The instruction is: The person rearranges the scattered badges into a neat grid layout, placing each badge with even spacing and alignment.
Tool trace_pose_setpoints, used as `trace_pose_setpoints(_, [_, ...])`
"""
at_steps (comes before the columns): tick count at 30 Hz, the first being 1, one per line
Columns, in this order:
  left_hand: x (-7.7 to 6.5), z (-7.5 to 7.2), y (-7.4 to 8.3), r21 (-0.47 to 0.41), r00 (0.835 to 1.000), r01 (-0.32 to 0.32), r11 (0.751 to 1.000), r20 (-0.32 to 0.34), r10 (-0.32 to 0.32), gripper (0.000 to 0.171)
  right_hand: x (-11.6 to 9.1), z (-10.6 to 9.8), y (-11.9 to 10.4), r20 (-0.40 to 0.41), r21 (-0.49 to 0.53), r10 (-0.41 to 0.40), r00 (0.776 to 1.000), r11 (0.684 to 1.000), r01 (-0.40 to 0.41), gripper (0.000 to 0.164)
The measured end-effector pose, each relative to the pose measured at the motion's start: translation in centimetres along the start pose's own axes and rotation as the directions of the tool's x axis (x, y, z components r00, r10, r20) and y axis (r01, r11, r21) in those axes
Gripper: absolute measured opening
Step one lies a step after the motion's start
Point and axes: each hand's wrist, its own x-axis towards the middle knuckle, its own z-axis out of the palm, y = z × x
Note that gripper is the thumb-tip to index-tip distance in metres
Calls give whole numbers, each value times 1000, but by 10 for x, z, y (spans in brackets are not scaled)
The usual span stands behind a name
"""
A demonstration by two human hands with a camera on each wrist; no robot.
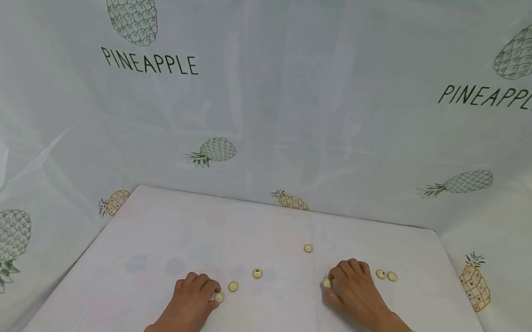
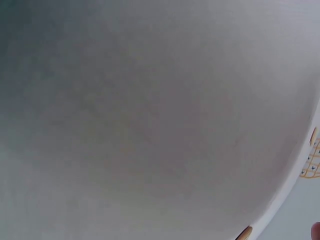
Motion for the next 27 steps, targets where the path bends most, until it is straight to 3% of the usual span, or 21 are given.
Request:
trace_pose_setpoints(13, [2,-1,-1,42,998,-54,998,-21,55,21,13,6,0,-2,16,20,1000,1000,-20,20])
trace_pose_setpoints(27, [1,1,-2,43,999,-42,998,-18,43,24,46,11,12,22,22,68,997,997,-68,21])
